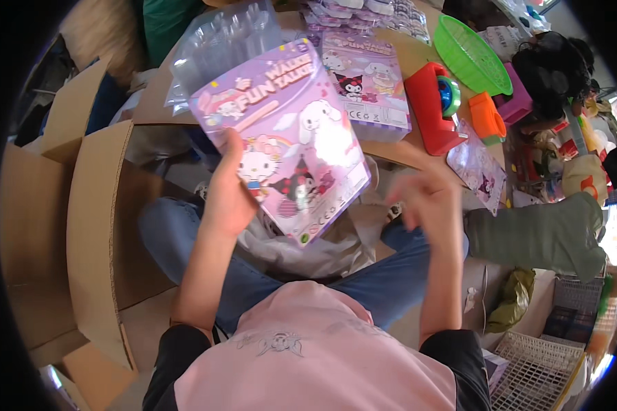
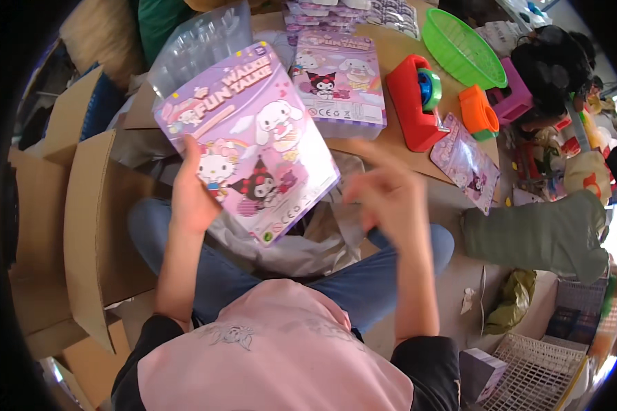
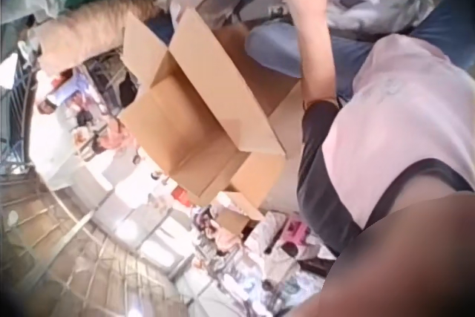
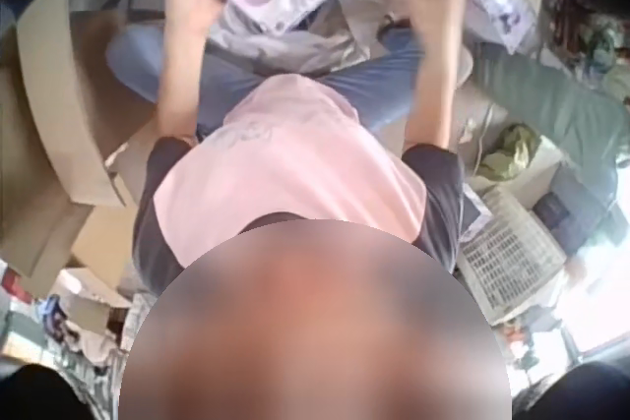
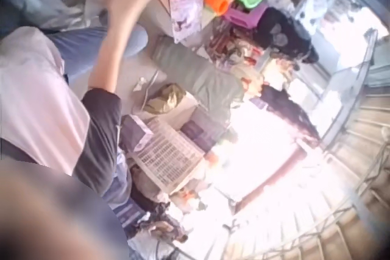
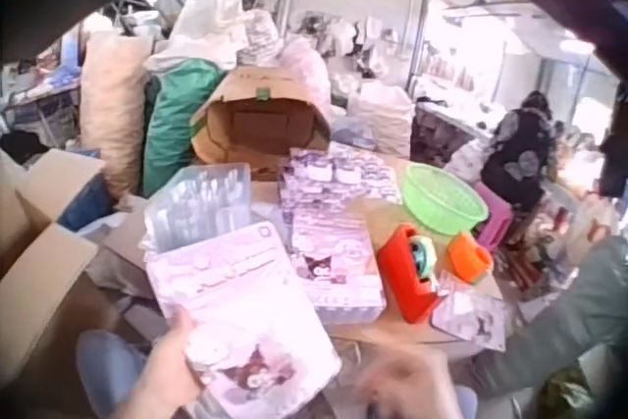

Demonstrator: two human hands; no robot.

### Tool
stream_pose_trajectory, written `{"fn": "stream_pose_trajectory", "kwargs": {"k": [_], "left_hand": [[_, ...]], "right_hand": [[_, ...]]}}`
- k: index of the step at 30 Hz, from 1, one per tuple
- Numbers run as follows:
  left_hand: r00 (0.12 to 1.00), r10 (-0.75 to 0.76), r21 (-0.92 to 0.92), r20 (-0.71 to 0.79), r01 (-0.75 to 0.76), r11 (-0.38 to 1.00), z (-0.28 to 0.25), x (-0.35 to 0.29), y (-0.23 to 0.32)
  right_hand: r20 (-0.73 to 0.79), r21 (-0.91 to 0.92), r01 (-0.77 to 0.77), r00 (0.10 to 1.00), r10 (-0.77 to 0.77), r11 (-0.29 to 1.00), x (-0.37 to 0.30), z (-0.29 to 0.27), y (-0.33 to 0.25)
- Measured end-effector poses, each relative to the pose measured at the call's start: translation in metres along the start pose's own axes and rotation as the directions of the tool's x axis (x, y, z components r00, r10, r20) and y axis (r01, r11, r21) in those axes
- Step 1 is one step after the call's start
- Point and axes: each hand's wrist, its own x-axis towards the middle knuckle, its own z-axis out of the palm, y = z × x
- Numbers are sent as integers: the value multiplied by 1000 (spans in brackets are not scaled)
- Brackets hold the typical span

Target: Packaging toy walkie-talkies into plastic blister packs and card backings.

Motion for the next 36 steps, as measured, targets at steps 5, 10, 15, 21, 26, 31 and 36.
{"fn": "stream_pose_trajectory", "kwargs": {"k": [5,10,15,21,26,31,36], "left_hand": [[997,-3,91,-72,10,996,14,-5,-9],[997,-4,236,-77,22,971,24,-11,-11],[990,-1,347,-140,50,937,21,-13,-15],[964,183,163,-191,-152,975,25,-5,-14],[872,342,208,-351,-283,936,-7,2,23],[873,349,252,-341,-273,928,8,-1,14],[906,307,237,-292,-242,941,17,-2,8]], "right_hand": [[414,279,-192,908,63,941,-8,82,-26],[402,320,-111,915,-29,941,7,103,-11],[275,71,14,961,-33,997,4,114,-14],[226,-423,350,934,-276,836,-7,87,13],[-387,-118,189,895,-220,975,21,-23,-2],[-443,-434,314,742,-503,845,116,-149,82],[-356,-435,-31,924,-140,900,138,-165,91]]}}
